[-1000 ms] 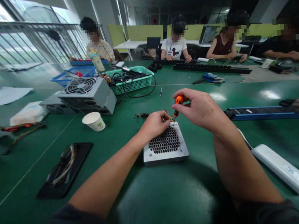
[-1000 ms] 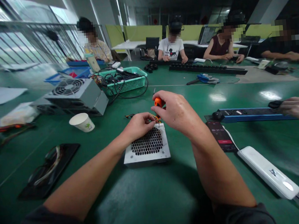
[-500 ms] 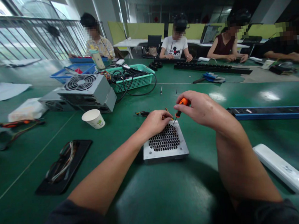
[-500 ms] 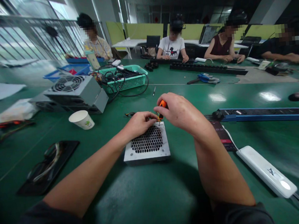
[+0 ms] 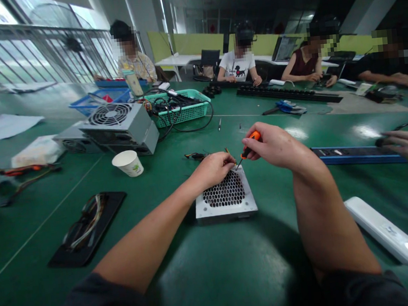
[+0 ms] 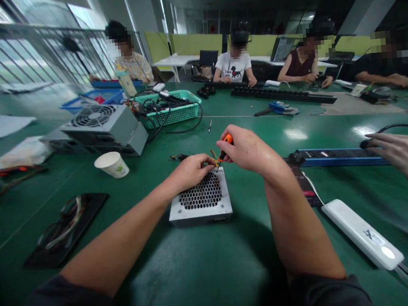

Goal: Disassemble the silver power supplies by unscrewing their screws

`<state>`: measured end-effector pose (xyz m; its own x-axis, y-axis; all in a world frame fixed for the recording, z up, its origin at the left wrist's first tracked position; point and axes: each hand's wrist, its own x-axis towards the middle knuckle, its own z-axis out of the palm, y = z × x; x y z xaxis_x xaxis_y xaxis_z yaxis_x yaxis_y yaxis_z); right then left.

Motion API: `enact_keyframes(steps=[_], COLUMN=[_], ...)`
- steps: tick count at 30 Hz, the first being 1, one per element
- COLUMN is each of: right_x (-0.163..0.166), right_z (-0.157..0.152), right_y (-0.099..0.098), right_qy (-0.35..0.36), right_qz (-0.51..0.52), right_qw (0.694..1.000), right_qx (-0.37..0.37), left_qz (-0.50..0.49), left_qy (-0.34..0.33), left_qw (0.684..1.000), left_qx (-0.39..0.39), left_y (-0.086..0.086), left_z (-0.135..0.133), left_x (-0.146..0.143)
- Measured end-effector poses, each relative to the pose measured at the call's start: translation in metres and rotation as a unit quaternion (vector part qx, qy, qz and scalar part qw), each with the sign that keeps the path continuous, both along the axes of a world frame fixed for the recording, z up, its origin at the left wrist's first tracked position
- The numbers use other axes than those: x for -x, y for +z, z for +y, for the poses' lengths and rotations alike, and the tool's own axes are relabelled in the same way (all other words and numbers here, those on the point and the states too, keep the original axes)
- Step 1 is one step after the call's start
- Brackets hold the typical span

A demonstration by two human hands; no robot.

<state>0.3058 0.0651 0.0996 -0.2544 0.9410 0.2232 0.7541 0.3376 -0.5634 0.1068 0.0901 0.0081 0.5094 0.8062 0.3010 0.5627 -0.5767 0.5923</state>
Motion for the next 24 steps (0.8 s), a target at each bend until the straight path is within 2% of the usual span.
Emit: enact_keyframes(steps=[5,10,15,18,24], right_x=[0.004,0.015,0.016,0.016,0.019], right_z=[0.005,0.001,0.004,0.002,-0.008], right_y=[-0.006,-0.007,-0.009,-0.007,0.001], right_qy=[-0.011,0.049,-0.003,-0.024,-0.016], right_qz=[0.063,-0.009,-0.043,-0.044,-0.049], right_qw=[0.998,0.998,0.999,0.997,0.996], right_qx=[0.027,-0.032,-0.024,-0.052,-0.071], left_qz=[-0.001,0.009,0.003,0.008,0.016], left_qy=[-0.002,0.003,0.001,-0.001,0.002], left_qw=[1.0,1.0,1.0,1.0,1.0], left_qx=[-0.006,0.004,0.003,-0.003,-0.004], left_y=[0.0,0.002,0.001,0.001,0.001], left_z=[-0.001,-0.003,-0.002,-0.002,-0.003], left_x=[0.0,0.0,0.0,0.0,-0.001])
